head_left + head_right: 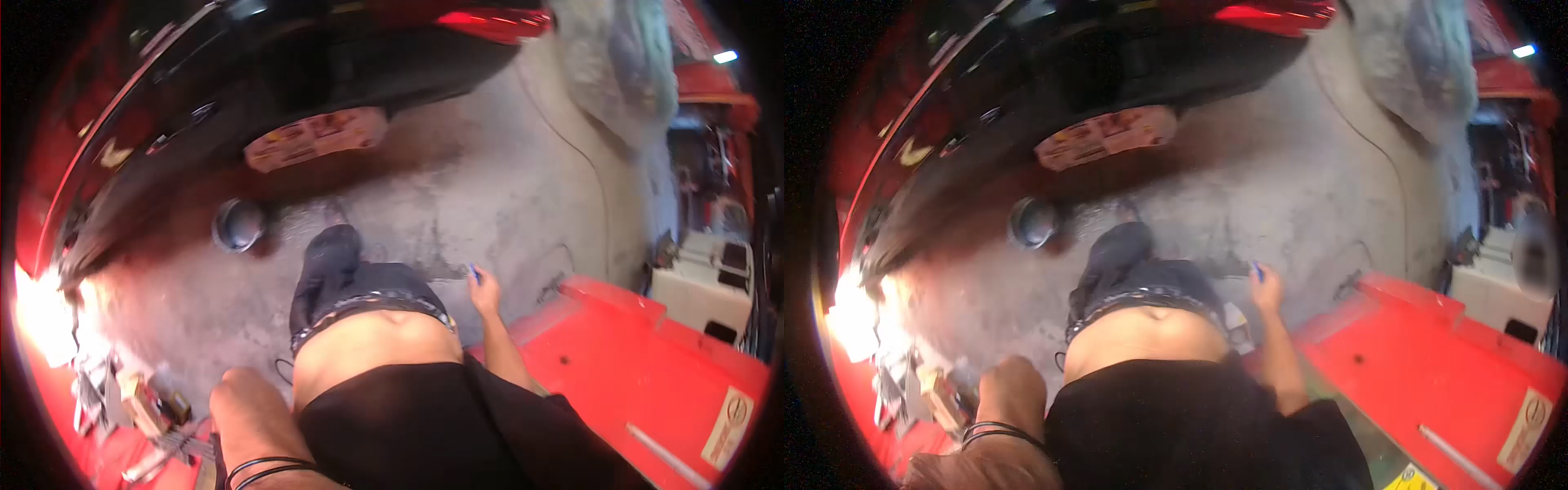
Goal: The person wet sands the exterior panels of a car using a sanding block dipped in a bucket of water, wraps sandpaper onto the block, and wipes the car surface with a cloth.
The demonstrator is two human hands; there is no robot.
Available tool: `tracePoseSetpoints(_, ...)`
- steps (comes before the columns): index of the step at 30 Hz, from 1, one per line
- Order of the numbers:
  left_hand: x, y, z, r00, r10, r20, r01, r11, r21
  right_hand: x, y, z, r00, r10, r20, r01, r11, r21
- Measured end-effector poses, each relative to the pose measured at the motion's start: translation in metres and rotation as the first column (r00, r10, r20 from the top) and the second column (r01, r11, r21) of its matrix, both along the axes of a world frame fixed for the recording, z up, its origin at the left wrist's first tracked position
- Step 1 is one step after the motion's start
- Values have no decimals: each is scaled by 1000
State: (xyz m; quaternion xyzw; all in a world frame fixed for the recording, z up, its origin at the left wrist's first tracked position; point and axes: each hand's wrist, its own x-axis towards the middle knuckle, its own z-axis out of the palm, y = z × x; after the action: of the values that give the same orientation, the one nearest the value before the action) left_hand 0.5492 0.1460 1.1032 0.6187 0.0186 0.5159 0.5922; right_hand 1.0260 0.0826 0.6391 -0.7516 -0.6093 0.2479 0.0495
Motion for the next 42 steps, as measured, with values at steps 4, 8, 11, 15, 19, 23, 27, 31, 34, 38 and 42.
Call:
tracePoseSetpoints(4, 4, 22, -11, 999, -6, 38, 6, 1000, -4, -28, 70, 37, 997, 34, 75, -38, 998, 43)
tracePoseSetpoints(8, 10, 35, -3, 990, 52, 132, -50, 999, -15, -75, 137, 63, 983, 89, -160, -64, 986, 154)
tracePoseSetpoints(11, 6, 60, -10, 983, 124, 132, -129, 991, 27, -94, 196, 82, 943, 298, -149, -239, 918, 317)
tracePoseSetpoints(15, -22, 80, -15, 959, 270, 87, -274, 961, 38, -151, 276, 136, 846, 149, -512, -101, 988, 119)
tracePoseSetpoints(19, -45, 48, -70, 774, 589, -232, -615, 787, -51, -222, 340, 207, 669, 290, -684, -300, 948, 109)
tracePoseSetpoints(23, -45, -1, -208, 39, 421, -906, -924, 361, 128, -293, 404, 249, 367, 40, -929, -494, 855, -158)
tracePoseSetpoints(27, -23, 42, -207, 427, 749, -507, -834, 109, -540, -364, 378, 295, 147, -267, -952, -790, 548, -275)
tracePoseSetpoints(31, -22, 120, -214, 422, 895, 145, -692, 421, -587, -390, 365, 291, 226, -638, -736, -866, 214, -451)
tracePoseSetpoints(34, -32, 156, -215, 385, 819, 425, -567, 573, -591, -404, 356, 285, 210, -805, -554, -880, 92, -467)
tracePoseSetpoints(38, -71, 164, -222, 225, 840, 494, -562, 526, -639, -455, 379, 276, 300, -619, -725, -864, 145, -481)
tracePoseSetpoints(42, -129, 146, -250, 40, 926, 375, -645, 311, -698, -561, 416, 290, 20, 747, -665, -995, 81, 62)
